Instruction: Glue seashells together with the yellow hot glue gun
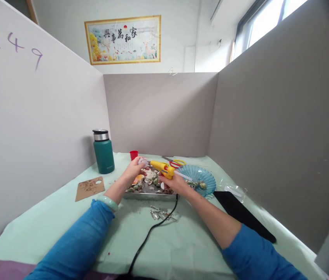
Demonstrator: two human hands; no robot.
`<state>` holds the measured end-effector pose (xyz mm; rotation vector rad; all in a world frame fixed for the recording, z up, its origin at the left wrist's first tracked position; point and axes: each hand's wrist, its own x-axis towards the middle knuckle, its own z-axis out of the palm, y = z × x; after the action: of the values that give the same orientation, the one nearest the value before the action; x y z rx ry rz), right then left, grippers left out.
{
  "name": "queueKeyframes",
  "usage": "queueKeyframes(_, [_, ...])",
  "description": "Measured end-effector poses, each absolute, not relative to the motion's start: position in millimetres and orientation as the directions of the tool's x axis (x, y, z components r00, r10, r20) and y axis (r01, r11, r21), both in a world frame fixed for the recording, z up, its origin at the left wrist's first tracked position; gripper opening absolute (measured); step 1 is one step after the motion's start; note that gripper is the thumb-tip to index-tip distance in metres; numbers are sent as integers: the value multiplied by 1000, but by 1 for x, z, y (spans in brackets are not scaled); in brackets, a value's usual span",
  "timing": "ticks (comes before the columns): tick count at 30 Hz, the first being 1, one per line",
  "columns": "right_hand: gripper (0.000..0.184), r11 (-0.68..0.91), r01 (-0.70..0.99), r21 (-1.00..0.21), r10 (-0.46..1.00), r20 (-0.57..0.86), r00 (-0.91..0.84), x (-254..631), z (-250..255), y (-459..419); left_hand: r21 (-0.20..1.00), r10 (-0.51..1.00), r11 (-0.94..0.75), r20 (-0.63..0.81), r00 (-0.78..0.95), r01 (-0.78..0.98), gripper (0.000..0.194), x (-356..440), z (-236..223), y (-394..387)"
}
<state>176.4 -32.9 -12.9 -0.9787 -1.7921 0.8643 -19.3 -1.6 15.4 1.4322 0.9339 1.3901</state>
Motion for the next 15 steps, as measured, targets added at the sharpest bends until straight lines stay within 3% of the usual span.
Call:
queueKeyframes(7, [11, 471, 300, -830, 877, 404, -262, 176, -15, -32, 949, 951, -307, 303, 56, 78, 18, -16, 13, -3])
queueKeyframes(15, [10, 490, 338, -803, 869, 418, -266, 177, -21, -26, 952, 951, -300, 293, 95, 66, 20, -18, 11, -1])
